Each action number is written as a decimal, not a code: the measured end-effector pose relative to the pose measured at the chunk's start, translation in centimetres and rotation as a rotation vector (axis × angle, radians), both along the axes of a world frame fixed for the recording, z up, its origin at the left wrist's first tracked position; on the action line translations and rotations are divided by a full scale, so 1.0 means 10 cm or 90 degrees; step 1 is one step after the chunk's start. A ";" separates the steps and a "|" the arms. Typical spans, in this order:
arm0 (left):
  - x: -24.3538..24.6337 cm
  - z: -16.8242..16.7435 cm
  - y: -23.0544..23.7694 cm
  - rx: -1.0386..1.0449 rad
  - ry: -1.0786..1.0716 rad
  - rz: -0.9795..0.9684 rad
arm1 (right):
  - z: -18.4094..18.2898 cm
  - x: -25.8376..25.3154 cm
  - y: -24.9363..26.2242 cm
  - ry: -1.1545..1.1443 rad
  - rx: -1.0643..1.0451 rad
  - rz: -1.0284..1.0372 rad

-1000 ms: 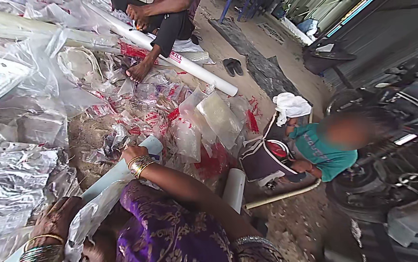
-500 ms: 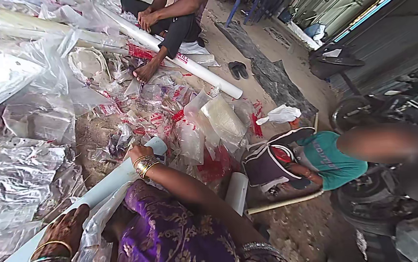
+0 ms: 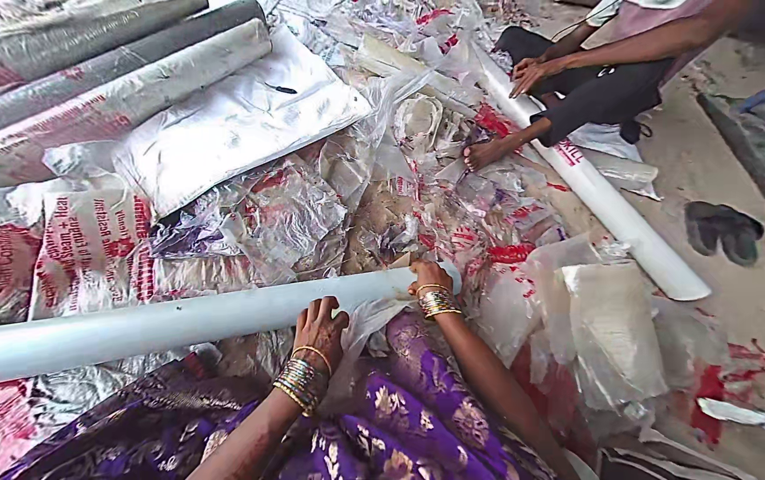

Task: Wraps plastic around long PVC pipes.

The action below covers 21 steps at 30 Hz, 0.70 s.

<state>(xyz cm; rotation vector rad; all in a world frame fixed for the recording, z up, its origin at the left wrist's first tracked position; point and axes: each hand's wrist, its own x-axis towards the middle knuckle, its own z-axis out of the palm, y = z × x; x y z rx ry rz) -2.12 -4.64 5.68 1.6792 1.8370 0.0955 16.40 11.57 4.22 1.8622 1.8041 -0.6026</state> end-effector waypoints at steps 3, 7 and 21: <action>-0.18 -0.21 0.06 0.160 -0.035 0.066 | -0.04 -0.01 -0.04 0.000 -0.001 -0.016; -0.47 -0.38 0.33 -0.048 -0.084 0.058 | -0.05 0.02 -0.13 0.027 0.019 -0.035; -0.74 -0.63 0.88 0.022 0.002 -0.045 | 0.13 -0.31 -0.73 0.298 -0.116 0.219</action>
